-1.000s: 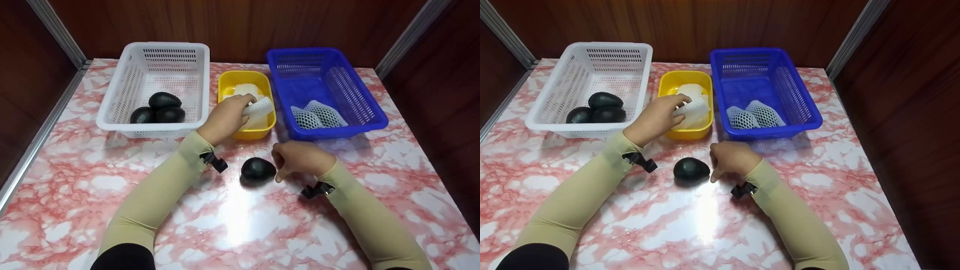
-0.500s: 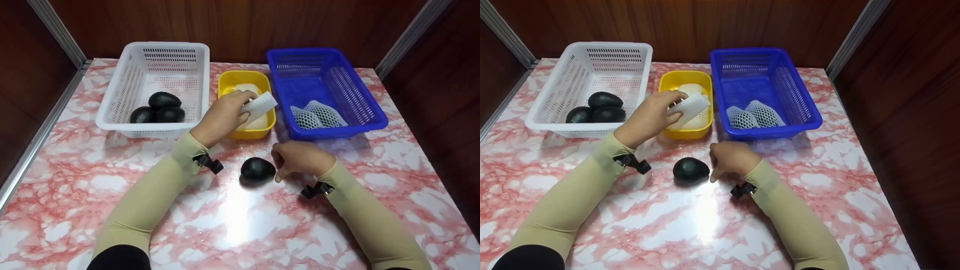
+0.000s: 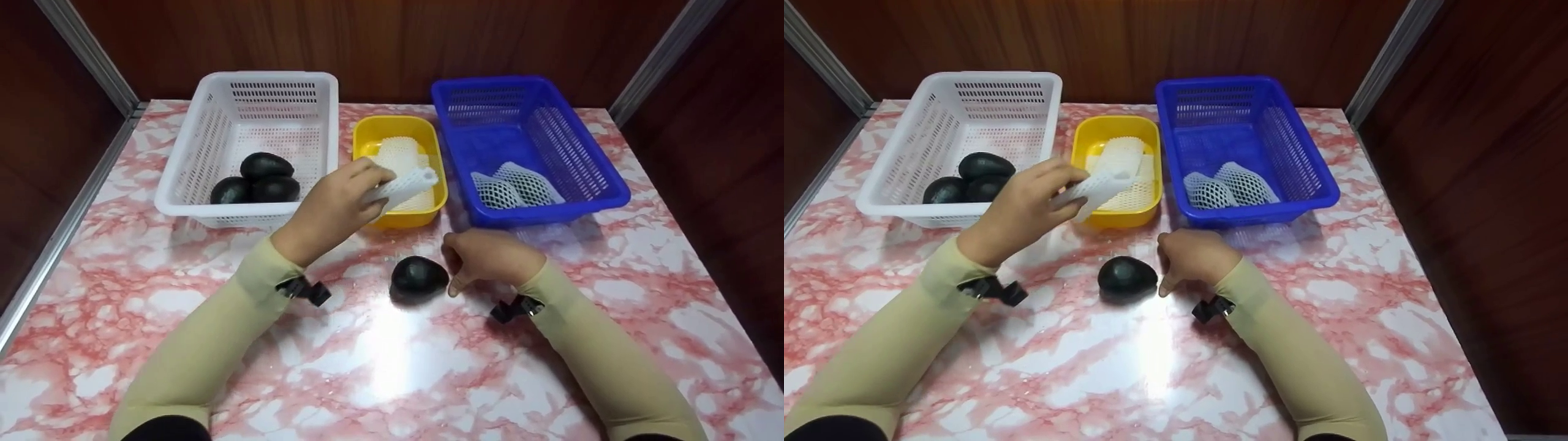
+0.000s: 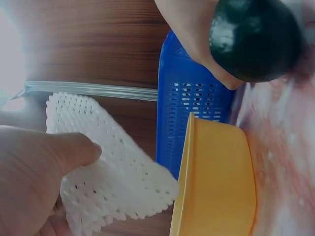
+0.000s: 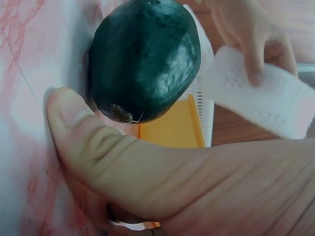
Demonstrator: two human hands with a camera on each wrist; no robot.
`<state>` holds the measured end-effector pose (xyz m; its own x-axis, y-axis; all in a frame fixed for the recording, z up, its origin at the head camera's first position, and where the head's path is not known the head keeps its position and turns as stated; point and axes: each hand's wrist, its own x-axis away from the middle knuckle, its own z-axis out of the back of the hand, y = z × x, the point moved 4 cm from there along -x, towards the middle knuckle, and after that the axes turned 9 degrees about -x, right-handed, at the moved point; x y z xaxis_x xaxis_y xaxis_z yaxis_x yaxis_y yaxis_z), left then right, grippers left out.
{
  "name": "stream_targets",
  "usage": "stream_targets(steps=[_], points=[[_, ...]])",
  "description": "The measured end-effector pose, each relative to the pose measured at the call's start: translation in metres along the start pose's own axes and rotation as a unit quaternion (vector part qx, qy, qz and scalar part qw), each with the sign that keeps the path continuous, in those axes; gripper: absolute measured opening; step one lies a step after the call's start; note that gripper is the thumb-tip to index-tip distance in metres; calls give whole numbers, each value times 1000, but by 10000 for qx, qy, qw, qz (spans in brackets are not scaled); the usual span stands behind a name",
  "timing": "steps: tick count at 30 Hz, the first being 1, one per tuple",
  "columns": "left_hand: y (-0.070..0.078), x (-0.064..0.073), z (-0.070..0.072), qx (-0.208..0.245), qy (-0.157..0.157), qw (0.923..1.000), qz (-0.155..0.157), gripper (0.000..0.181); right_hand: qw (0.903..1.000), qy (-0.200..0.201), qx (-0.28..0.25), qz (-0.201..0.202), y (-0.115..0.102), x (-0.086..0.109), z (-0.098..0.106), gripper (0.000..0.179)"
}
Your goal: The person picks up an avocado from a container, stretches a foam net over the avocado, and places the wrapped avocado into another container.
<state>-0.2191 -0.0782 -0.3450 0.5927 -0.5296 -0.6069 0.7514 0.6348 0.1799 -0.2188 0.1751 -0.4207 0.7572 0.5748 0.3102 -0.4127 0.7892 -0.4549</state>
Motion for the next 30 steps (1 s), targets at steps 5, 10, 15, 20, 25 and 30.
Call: stream_targets(steps=[5, 10, 15, 20, 25, 30], points=[[3, 19, 11, -248, -248, 9988, -338, 24, 10000, 26, 5, -47, 1, 1, -1, 45], [7, 35, 10, -627, -1522, 9851, -500, 27, 10000, 33, -8, -89, 2, 1, 0, 46], [7, 49, -6, -713, -2950, 9525, -261, 27, 9999, 24, -22, -140, 3, -1, 0, 46], [5, 62, -21, -755, -3804, 9217, -70, 23, 9999, -29, -93, -119, 1, 0, -1, 45], [5, 65, -27, -534, -4355, 8983, 212, 21, 9999, -14, -103, -96, 0, 0, 1, 44], [5, 61, -27, -378, -4424, 8950, 424, 39, 9999, -5, -124, -118, 1, 0, 0, 43]])
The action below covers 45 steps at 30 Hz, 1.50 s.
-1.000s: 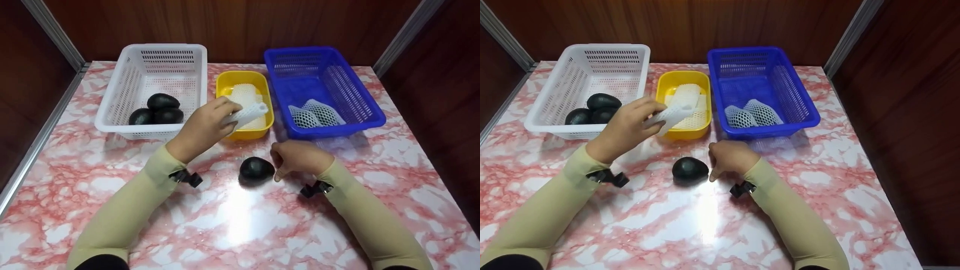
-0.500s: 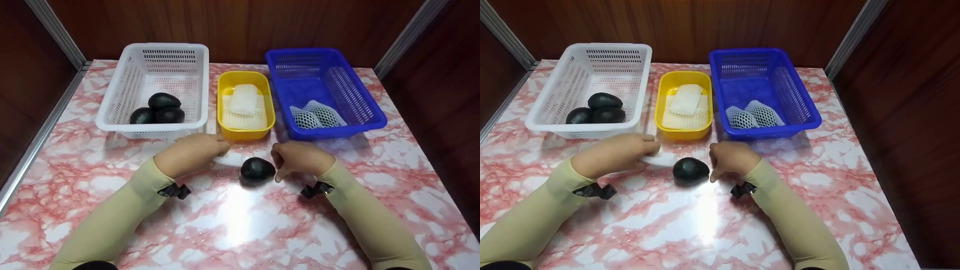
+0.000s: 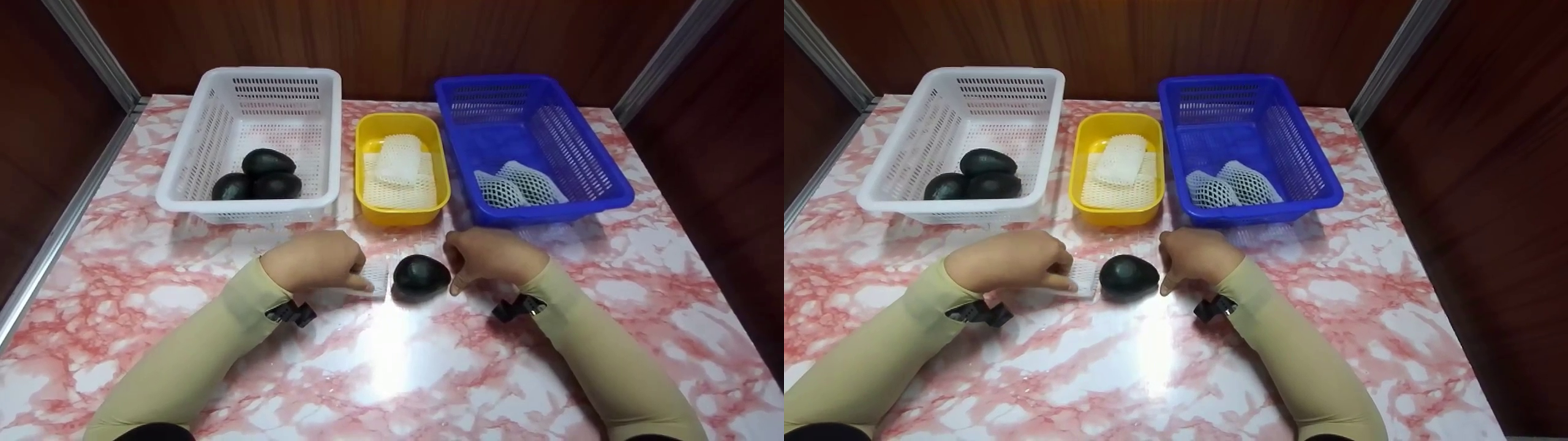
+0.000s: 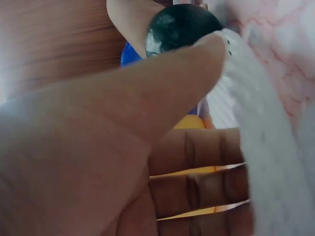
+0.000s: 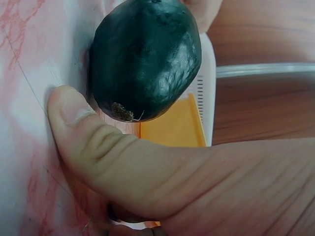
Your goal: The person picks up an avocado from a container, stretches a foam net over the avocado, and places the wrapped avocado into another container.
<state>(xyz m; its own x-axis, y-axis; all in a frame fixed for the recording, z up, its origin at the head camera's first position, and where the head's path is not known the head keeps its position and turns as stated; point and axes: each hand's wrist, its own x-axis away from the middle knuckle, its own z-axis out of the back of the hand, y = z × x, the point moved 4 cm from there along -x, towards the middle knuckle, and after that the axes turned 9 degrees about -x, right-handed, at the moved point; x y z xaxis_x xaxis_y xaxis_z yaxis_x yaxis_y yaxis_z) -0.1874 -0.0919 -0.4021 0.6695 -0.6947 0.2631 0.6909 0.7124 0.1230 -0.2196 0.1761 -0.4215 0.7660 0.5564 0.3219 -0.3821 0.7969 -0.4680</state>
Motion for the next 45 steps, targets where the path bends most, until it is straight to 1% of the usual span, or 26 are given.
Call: stream_targets(steps=[2, 5, 7, 9, 13, 16, 19, 21, 23, 26, 29, 34, 37, 40, 45], points=[[0, -1, 1, -95, 89, 9999, -32, 36, 10000, -7, -24, 18, 0, 0, -1, 42], [-1, -1, 0, -214, 198, 9996, 16, 22, 10000, -8, 22, -18, 1, 0, -2, 43], [-3, -2, -2, -208, 267, 9994, 52, 20, 10000, -14, 56, -58, 1, 0, -2, 45], [-5, -3, -3, -115, 313, 9994, 71, 28, 9999, -15, 77, -104, 2, 0, -2, 46], [-10, -5, -5, 250, 378, 9990, -35, 52, 9999, -44, 45, -82, 2, 0, -1, 46], [-14, -6, -4, 564, 396, 9976, -83, 59, 10000, -56, 61, -56, 3, 0, 1, 46], [-16, -7, -2, 648, 445, 9965, -284, 59, 9999, -58, 56, -62, 3, 0, 2, 46], [-15, -6, -1, 605, 501, 9956, -516, 59, 10000, -55, 40, -70, 2, 0, 2, 45], [-13, -5, 0, 428, 577, 9945, -766, 60, 10000, -54, 27, -77, 2, -1, 2, 45], [-10, -3, 0, 157, 619, 9934, -953, 59, 10000, -57, 7, -66, 2, -1, 1, 45], [-9, -2, -1, -63, 555, 9940, -936, 60, 10000, -71, 2, -54, 2, -1, 1, 45], [-9, -2, -2, -131, 442, 9955, -823, 67, 9999, -79, 74, -83, 2, -2, 1, 46], [-9, -2, -2, -178, 425, 9956, -818, 67, 9997, -85, 172, -130, 3, -3, 1, 47], [-8, -1, -2, -168, 434, 9956, -817, 62, 9995, -94, 229, -176, 3, -3, 0, 48], [-7, -2, -1, -52, 510, 9949, -864, 43, 9996, -108, 195, -196, 4, -3, 0, 48]])
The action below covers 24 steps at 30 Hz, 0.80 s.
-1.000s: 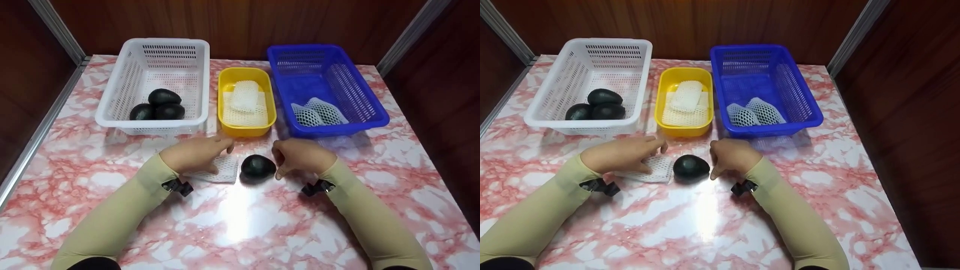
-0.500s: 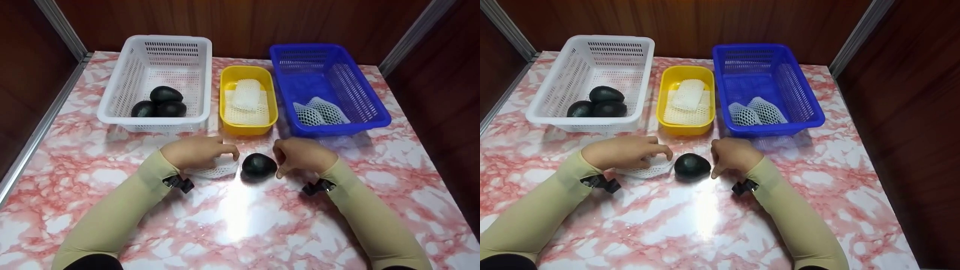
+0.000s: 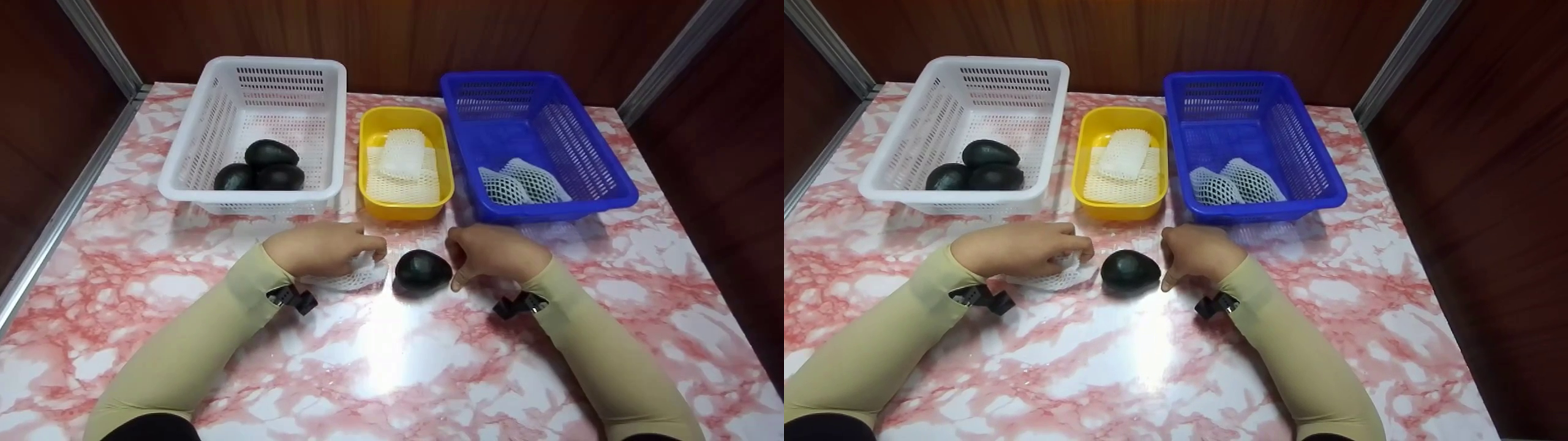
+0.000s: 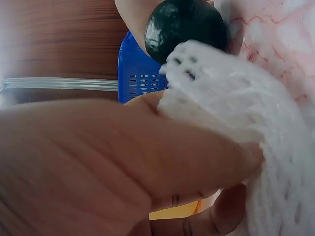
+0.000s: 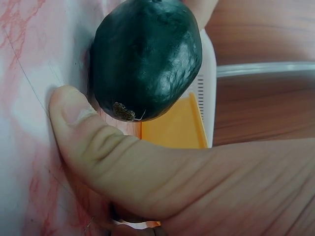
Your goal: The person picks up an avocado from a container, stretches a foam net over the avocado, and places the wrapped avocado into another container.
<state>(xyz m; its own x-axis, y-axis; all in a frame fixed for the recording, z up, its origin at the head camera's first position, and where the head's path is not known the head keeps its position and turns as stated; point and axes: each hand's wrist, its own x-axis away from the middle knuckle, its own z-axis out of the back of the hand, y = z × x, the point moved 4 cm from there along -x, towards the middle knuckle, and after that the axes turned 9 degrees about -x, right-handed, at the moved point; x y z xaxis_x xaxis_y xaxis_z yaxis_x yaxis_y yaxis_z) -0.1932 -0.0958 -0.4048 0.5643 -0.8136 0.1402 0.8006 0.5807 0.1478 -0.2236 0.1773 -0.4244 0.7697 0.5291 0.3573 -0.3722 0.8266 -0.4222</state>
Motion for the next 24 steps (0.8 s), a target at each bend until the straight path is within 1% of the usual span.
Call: stream_targets(steps=[3, 6, 10, 12, 14, 15, 17, 19, 22, 23, 24], points=[[0, -1, 0, -58, -11, 10000, -60, 38, 10000, -12, -53, 17, 1, -1, 0, 48], [-1, 0, 1, -56, -165, 9998, -49, 37, 9999, -10, -112, 26, 1, -1, -1, 47], [-1, 0, 2, 216, -389, 9986, 272, 21, 9999, 8, -140, -2, 2, 1, 0, 47], [-1, -2, 2, 348, -319, 9976, 507, 30, 9999, 29, -146, -21, 2, 1, 0, 47], [0, -4, 2, 409, -171, 9966, 691, 40, 9999, 40, -157, -31, 1, 1, 0, 46], [0, -5, 1, 418, -99, 9961, 773, 42, 9999, 47, -156, -20, 1, 1, 0, 46], [1, -6, 1, 340, 41, 9954, 896, 39, 9999, 42, -164, -6, 1, 1, -1, 46], [2, -6, 1, 207, 91, 9960, 868, 30, 9999, 39, -151, 27, 1, 1, -2, 46], [4, -3, 3, 146, 59, 9970, 755, 16, 9999, 43, -125, 55, 0, 0, -1, 46], [4, -2, 3, 138, 35, 9975, 692, 16, 9999, 48, -116, 61, 0, 1, -1, 47], [4, -1, 4, 156, 22, 9978, 638, 22, 9999, 48, -112, 62, 0, 1, -1, 47]])
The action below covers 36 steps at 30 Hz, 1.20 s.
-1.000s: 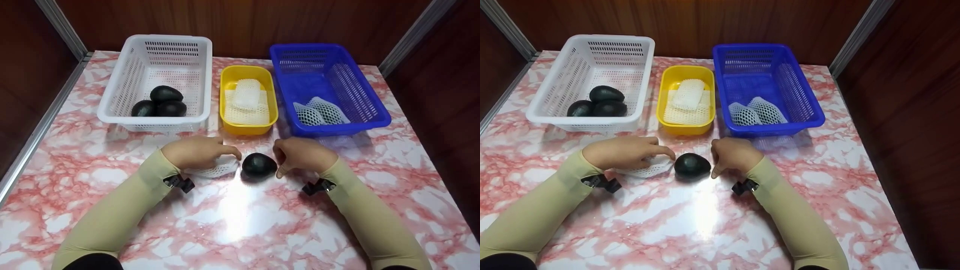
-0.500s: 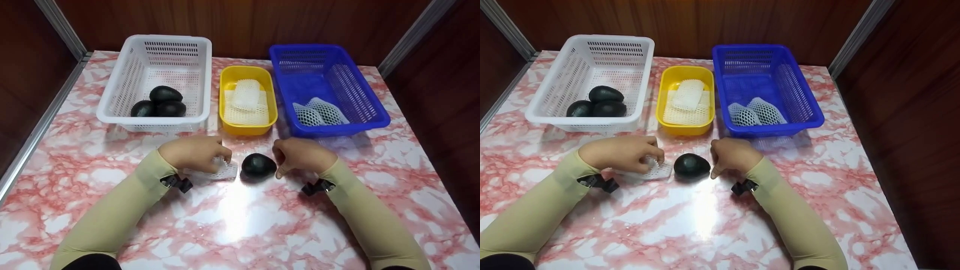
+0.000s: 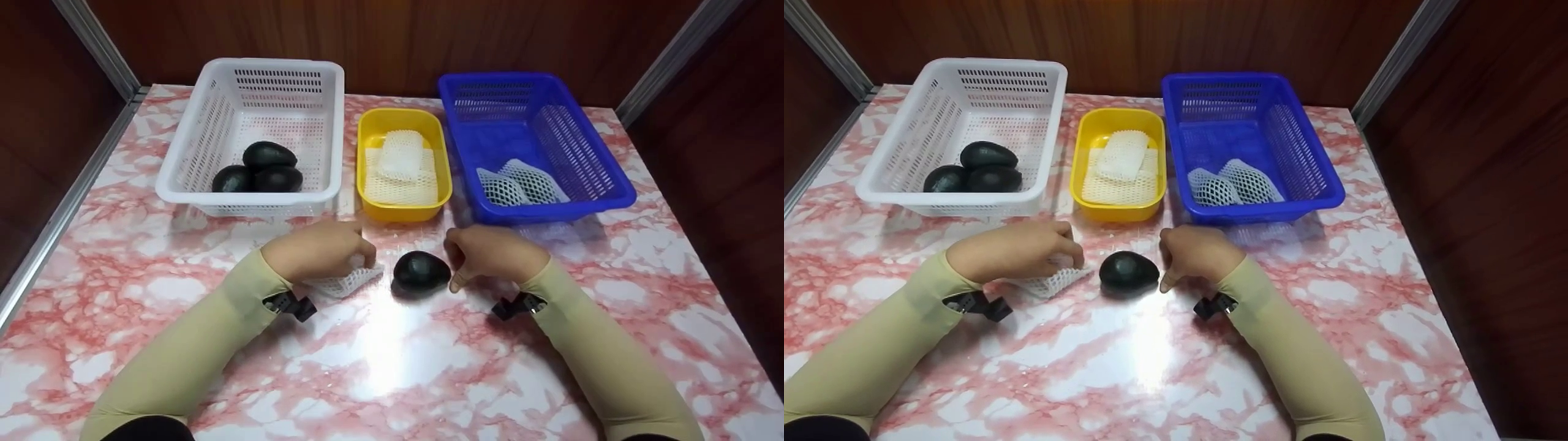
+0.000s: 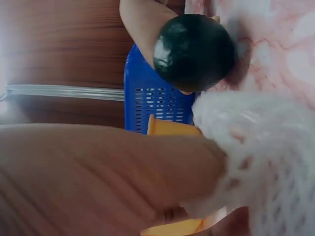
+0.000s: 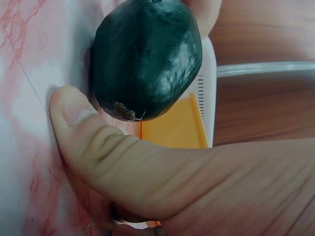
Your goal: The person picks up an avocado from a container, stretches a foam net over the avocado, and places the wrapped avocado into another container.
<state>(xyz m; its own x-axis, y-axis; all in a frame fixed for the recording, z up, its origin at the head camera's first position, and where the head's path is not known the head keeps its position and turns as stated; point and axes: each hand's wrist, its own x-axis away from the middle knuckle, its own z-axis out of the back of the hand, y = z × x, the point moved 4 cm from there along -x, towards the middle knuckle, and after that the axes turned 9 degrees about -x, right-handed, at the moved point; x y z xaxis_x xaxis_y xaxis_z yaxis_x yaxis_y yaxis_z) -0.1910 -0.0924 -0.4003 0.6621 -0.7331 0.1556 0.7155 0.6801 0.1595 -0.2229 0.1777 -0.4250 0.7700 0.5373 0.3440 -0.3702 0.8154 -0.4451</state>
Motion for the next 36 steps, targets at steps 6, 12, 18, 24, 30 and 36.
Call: stream_targets(steps=[6, 12, 18, 24, 30, 36], points=[[0, 1, 1, 73, 94, 9999, 22, 27, 10000, -33, -81, -18, -1, 1, 0, 47], [1, -7, -2, -168, 265, 9989, 352, 13, 9999, -29, -129, -6, 0, 1, -1, 47], [4, -11, -7, 54, 409, 9967, 701, 66, 9999, -26, -113, 31, -2, 1, 0, 46], [6, -15, -19, 22, 210, 9948, 993, 75, 10000, -9, -71, 14, -1, 1, 0, 46], [6, -19, -23, 48, 161, 9934, 1131, 79, 10000, 19, 73, -53, 0, 1, 0, 47], [6, -19, -22, -10, 135, 9937, 1108, 97, 10000, -2, 35, -32, 0, 1, 0, 47]])
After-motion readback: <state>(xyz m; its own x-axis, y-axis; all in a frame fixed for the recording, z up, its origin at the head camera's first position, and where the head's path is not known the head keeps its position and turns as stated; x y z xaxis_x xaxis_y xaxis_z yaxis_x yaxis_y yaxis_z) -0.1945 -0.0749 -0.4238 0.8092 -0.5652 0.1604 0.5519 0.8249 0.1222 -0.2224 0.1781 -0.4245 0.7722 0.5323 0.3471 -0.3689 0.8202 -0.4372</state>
